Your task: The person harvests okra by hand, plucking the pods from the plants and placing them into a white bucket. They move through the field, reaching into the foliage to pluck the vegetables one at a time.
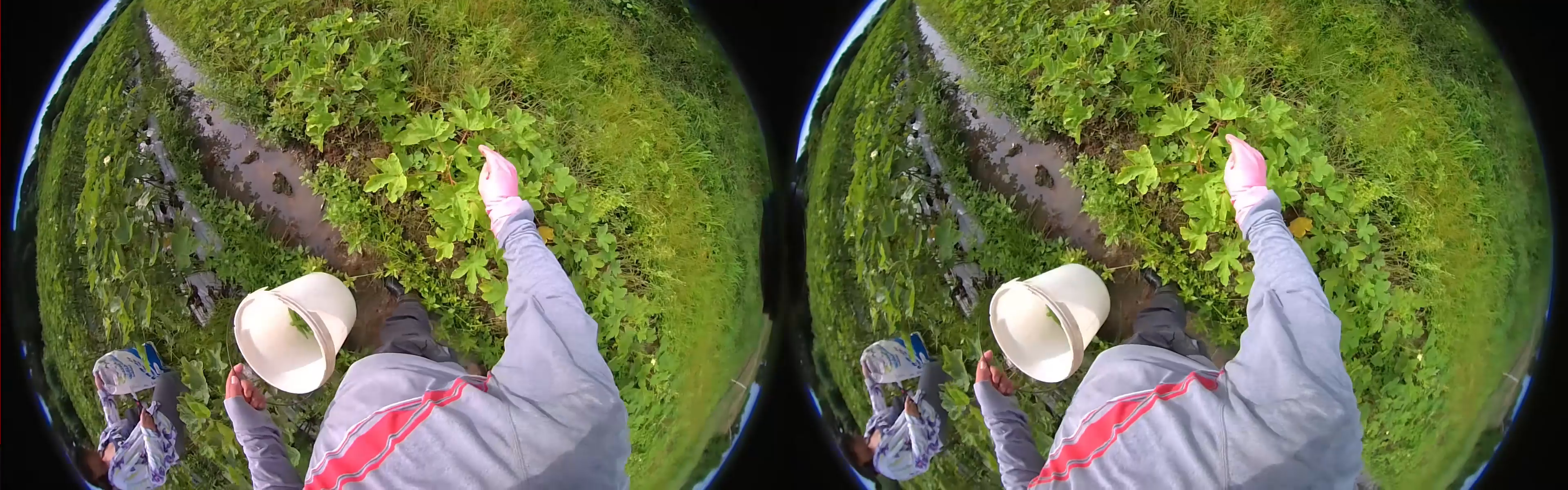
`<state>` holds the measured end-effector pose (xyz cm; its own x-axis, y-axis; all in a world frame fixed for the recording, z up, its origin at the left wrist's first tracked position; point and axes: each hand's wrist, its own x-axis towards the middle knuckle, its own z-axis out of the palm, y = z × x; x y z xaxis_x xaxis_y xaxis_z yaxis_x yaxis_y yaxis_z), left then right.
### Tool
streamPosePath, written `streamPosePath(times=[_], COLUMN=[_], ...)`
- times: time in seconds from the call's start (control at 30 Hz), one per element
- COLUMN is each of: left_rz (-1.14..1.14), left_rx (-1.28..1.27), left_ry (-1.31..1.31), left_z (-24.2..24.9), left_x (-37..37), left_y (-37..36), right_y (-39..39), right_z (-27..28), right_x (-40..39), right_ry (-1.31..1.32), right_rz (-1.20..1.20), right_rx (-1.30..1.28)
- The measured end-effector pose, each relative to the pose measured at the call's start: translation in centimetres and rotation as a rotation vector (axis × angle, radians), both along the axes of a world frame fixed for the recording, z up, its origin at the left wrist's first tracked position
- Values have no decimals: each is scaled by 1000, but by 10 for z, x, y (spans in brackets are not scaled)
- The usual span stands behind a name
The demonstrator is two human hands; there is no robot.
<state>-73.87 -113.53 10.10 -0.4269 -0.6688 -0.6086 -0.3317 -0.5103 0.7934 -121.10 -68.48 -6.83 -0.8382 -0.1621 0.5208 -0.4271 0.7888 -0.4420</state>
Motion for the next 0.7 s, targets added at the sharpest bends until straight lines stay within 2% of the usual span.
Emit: streamPosePath(times=[0.03, 0.07, 0.13, 0.17, 0.23, 0.27, 0.33, 0.47, 0.57, 0.63, 0.67, 0.7], left_rz=[45, 58, 81, 117, 137, 154, 151, 206, 193, 211, 245, 242], left_rx=[-17, -8, 40, 28, 48, 55, 89, 96, 163, 229, 265, 264], left_ry=[38, 36, 106, 89, 65, 65, 73, -68, -143, -173, -199, -204], left_z=[1, 0, 0, -3, -17, -24, -26, -24, -29, -37, -37, -40], left_x=[-12, -17, -24, -30, -32, -36, -44, -65, -60, -51, -50, -47], left_y=[4, 3, -5, -3, -7, -10, -14, -18, -28, -35, -35, -39], right_y=[-14, -24, -44, -53, -72, -78, -83, -85, -82, -71, -63, -69], right_z=[1, -8, -17, -22, -25, -24, -20, 17, -5, -43, -68, -55], right_x=[-31, -60, -99, -114, -132, -137, -140, -108, -91, -74, -63, -55], right_ry=[5, -77, -312, -328, -787, -790, -1018, -1235, -1452, -1395, -1271, -1295], right_rz=[66, 141, 280, 280, 137, 134, 161, 164, 127, 128, 168, 196], right_rx=[79, 125, 380, 389, 642, 645, 965, 801, 684, 611, 598, 755])
